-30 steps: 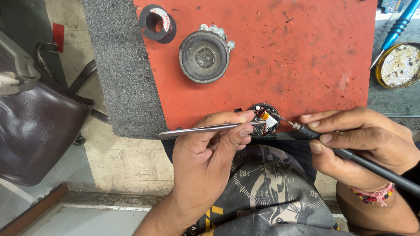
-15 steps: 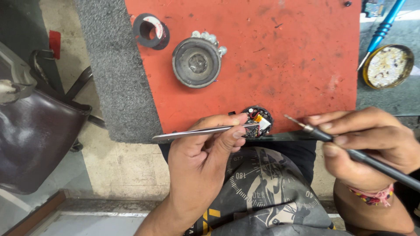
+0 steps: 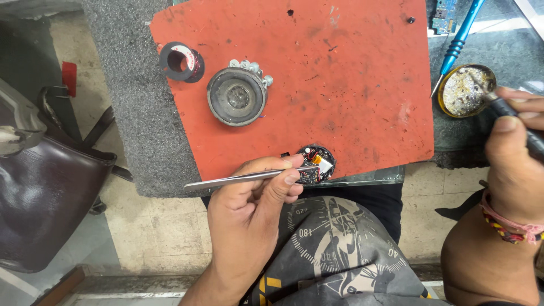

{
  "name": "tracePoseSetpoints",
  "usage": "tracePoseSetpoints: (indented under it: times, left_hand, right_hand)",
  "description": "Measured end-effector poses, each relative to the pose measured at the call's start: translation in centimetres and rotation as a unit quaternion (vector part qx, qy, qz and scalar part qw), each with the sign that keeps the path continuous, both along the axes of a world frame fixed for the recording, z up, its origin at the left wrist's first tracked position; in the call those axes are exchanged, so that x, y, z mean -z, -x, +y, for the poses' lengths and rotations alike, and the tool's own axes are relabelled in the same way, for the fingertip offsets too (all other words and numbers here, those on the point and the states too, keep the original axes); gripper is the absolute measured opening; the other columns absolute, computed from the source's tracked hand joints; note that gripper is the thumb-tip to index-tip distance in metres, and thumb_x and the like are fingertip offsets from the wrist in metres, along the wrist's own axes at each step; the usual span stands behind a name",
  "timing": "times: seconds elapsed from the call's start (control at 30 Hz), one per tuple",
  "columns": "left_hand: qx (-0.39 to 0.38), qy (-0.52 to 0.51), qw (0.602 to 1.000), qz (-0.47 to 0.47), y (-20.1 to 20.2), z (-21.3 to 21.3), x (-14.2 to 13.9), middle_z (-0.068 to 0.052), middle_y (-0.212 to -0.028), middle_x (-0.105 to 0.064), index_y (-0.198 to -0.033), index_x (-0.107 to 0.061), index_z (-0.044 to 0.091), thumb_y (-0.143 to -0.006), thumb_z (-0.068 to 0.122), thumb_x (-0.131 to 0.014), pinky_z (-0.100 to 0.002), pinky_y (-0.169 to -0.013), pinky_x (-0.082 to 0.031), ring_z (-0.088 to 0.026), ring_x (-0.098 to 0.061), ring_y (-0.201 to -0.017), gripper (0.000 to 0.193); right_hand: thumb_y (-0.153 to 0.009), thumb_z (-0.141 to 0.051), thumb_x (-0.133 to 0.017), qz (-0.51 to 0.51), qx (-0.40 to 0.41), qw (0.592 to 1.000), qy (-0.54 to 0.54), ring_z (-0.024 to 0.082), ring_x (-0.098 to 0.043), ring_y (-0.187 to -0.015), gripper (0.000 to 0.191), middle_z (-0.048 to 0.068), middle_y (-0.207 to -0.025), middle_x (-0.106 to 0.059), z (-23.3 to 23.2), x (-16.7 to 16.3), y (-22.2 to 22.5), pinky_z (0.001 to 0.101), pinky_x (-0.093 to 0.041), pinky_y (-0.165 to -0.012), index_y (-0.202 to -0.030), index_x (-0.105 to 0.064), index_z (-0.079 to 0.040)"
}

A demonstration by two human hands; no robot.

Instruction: The person uses a soldering iron and tweezers to solder a small electronic component onto a circuit board. They hold the board steady, apply solder to specific points, and then inspect the board by turning it over in their hands.

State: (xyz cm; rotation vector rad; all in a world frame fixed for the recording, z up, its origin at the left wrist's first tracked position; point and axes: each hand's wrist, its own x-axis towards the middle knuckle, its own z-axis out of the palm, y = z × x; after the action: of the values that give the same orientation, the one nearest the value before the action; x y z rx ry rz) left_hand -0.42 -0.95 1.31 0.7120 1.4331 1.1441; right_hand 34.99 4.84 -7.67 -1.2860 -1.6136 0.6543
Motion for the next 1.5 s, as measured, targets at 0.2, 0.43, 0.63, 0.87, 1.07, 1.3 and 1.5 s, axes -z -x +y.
tracePoseSetpoints:
  times: [0.2,0.43,0.63,0.87,1.07,1.3,1.5]
  left_hand:
    - [-0.007,0.006,1.0,-0.02,0.0,-0.1,0.2,-0.012,-0.112,-0.08,-0.113,-0.071,-0.004,-0.098,0.008,-0.069,-0.024,-0.074,-0.063,-0.009,-0.073,-0.082,0.019]
    - [-0.003,-0.004,1.0,-0.017,0.1,-0.1,0.2,-0.013,-0.112,-0.08,-0.114,-0.07,-0.004,-0.098,0.008,-0.069,-0.024,-0.074,-0.063,-0.009,-0.073,-0.083,0.02]
    - [-0.005,-0.007,1.0,-0.019,0.0,-0.1,0.2,-0.013,-0.113,-0.08,-0.113,-0.07,-0.003,-0.098,0.008,-0.069,-0.024,-0.074,-0.064,-0.01,-0.074,-0.084,0.019]
    - [0.002,-0.011,1.0,-0.007,0.1,-0.2,0.3,-0.013,-0.113,-0.08,-0.114,-0.07,-0.003,-0.098,0.007,-0.069,-0.024,-0.075,-0.064,-0.01,-0.075,-0.085,0.019]
    - [-0.006,-0.012,0.999,-0.031,0.1,-0.3,0.4,-0.014,-0.115,-0.079,-0.114,-0.07,-0.003,-0.099,0.006,-0.069,-0.025,-0.077,-0.064,-0.01,-0.075,-0.086,0.018]
    - [-0.008,-0.022,0.999,-0.045,0.0,-0.4,0.5,-0.014,-0.115,-0.079,-0.116,-0.069,-0.004,-0.099,0.005,-0.068,-0.024,-0.077,-0.063,-0.01,-0.074,-0.087,0.019]
    - [-0.004,-0.017,0.999,-0.034,0.0,-0.2,0.3,-0.013,-0.114,-0.079,-0.117,-0.069,-0.004,-0.099,0.006,-0.068,-0.023,-0.077,-0.063,-0.009,-0.073,-0.085,0.02]
  right_hand:
    - [-0.118,-0.009,-0.065,-0.033,0.02,0.999,0.001,0.029,-0.064,-0.119,0.02,0.018,-0.118,-0.06,0.1,-0.8,1.5,0.0398,-0.052,-0.113,-0.118,-0.053,0.006]
    - [-0.117,-0.008,-0.064,-0.014,0.028,0.999,0.021,0.027,-0.065,-0.12,0.018,0.017,-0.119,-0.06,0.2,-0.4,1.0,0.0379,-0.052,-0.114,-0.114,-0.052,0.006]
    - [-0.119,-0.009,-0.066,-0.024,0.031,0.999,0.027,0.026,-0.065,-0.118,0.02,0.017,-0.12,-0.061,0.2,-0.8,1.2,0.0371,-0.052,-0.113,-0.114,-0.053,0.006]
    - [-0.118,-0.008,-0.066,-0.014,0.015,0.999,0.027,0.025,-0.064,-0.118,0.019,0.015,-0.12,-0.06,0.5,-1.4,1.7,0.0381,-0.051,-0.114,-0.114,-0.053,0.005]
    - [-0.122,-0.007,-0.067,-0.004,0.012,1.0,0.027,0.025,-0.064,-0.118,0.017,0.014,-0.12,-0.059,0.7,-1.4,1.8,0.0383,-0.051,-0.114,-0.118,-0.055,0.005]
    - [-0.121,-0.01,-0.066,-0.008,0.01,1.0,0.021,0.025,-0.063,-0.118,0.019,0.016,-0.12,-0.061,1.0,-1.5,1.9,0.0386,-0.05,-0.113,-0.116,-0.055,0.005]
    - [-0.127,-0.019,-0.056,-0.033,0.008,0.999,0.03,0.025,-0.061,-0.116,0.026,0.019,-0.124,-0.064,1.1,-1.8,1.5,0.0381,-0.047,-0.112,-0.123,-0.057,0.006]
